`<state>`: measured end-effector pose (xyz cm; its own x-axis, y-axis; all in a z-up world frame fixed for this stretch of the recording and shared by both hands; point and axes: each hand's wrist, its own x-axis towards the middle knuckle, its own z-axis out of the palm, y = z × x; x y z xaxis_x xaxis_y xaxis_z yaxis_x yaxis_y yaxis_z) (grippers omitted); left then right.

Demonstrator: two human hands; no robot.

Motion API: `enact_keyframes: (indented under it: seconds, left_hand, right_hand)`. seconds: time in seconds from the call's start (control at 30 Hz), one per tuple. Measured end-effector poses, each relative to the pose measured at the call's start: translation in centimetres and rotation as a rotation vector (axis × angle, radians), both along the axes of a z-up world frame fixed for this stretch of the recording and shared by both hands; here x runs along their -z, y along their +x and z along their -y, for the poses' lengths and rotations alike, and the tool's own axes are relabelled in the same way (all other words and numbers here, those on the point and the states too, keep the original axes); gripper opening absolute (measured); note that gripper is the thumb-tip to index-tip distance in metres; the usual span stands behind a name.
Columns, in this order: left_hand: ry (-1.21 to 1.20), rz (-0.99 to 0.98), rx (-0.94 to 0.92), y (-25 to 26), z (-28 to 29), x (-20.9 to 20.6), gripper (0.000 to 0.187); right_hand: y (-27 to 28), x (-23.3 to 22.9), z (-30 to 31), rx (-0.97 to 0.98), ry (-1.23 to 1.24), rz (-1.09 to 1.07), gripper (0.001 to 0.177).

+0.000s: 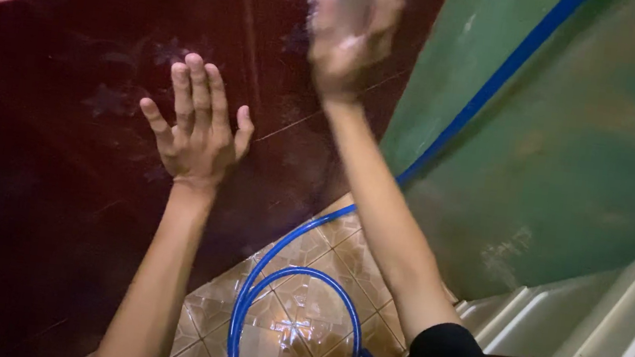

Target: The person scrubs the tiled exterior of a bathtub with a brush before scrubbing the floor tiles around a blue hose.

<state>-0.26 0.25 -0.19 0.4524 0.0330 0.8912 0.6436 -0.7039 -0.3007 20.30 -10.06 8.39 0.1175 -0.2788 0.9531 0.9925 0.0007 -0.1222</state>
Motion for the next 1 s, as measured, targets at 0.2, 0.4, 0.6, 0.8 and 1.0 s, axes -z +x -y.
enact_keyframes:
  seconds: [0.2, 0.4, 0.6, 0.8, 1.0]
  left_hand:
    - [0.001, 0.014, 0.003, -0.1, 0.2, -0.2, 0.073]
    - [-0.001, 0.011, 0.004, -0.1, 0.2, -0.2, 0.073]
    - [-0.001, 0.006, 0.005, 0.1, 0.2, -0.2, 0.074]
    - [-0.02, -0.006, 0.014, 0.1, 0.3, 0.0, 0.076]
    - [-0.017, -0.005, 0.024, 0.1, 0.2, 0.1, 0.079]
  right_hand:
    - [15.6, -1.0, 3.3, 0.181, 0.222, -0.266, 0.032]
    - [9.2, 1.2, 3.2, 0.042, 0.182, -0.159, 0.046]
    - [-8.5, 10.8, 1.0, -0.051, -0.24, -0.105, 0.065]
    - [3.4, 10.4, 3.2, 0.075, 0.016, -0.153, 0.064]
    - [10.4, 9.1, 6.4, 0.093, 0.137, -0.534, 0.072]
